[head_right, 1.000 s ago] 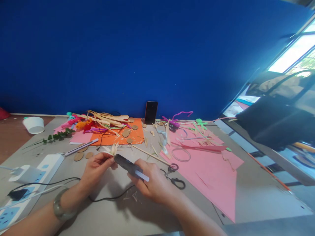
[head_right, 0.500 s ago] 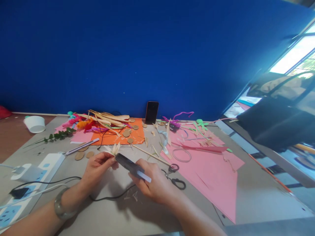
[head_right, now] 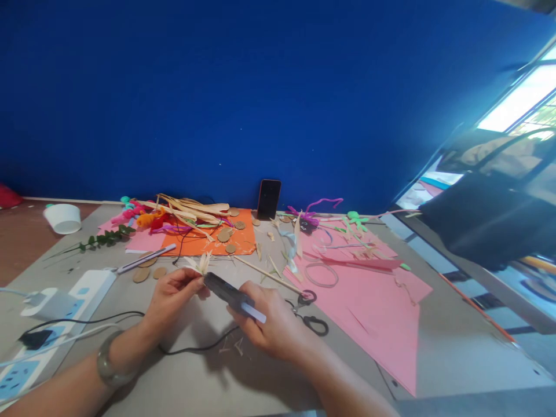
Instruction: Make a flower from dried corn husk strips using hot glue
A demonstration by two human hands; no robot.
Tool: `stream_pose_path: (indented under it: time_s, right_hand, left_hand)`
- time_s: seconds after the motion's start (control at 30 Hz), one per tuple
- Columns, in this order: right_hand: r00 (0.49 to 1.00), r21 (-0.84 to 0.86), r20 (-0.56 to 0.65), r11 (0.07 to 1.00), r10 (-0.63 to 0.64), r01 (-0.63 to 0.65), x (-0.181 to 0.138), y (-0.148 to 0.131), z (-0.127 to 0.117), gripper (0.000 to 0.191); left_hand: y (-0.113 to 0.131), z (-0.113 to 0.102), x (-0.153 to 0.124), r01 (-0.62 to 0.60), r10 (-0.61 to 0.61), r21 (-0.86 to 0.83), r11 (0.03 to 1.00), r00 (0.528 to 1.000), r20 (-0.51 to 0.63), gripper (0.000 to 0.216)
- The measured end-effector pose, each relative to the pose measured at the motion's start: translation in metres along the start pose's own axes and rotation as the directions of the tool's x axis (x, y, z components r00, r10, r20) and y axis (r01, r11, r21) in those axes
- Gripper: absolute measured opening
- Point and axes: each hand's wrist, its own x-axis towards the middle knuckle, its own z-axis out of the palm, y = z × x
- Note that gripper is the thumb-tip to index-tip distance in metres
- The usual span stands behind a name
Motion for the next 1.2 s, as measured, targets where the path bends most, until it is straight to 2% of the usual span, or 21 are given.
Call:
stream_pose_path:
  time_s: [0.2,0.4,0.63,0.8,1.2]
  right_hand:
    - [0.999,0.007,-0.046,1.0,-0.022,0.022,-0.0003,0.0021,0.0004,0.014]
    - [1.0,0.005,-0.01,1.0,-0.006,0.006,0.0,-0.0002,-0.001,0.013]
    - [0.999,0.035,-0.04,0.999,-0.011,0.012,0.0003,-0.001,-0.0002,0.014]
    - [1.0,0.044,-0.003,0.999,0.01,-0.01,0.0001,-0.0009,-0.0005,0.012]
    - [0.999,0.044,-0.034,0.999,0.001,0.0,0.0001,-0.0009,-0.0007,0.012]
  left_hand:
    - [0.0019,0.0008,-0.0002,0.001,-0.001,0.015,1.0,1.0,0.012,0.019]
    - [0.0,0.0005,0.0002,-0.006,0.006,0.008,1.0,1.0,-0.003,0.019]
    - [-0.0006,-0.0001,0.0,-0.007,0.006,0.012,1.0,1.0,0.016,0.016]
    - [0.0029,0.0018,-0.0003,-0.011,0.011,-0.001,1.0,1.0,0.003,0.018]
    - [-0.0004,-0.0003,0.0004,-0.014,0.014,0.028,1.0,1.0,0.002,0.017]
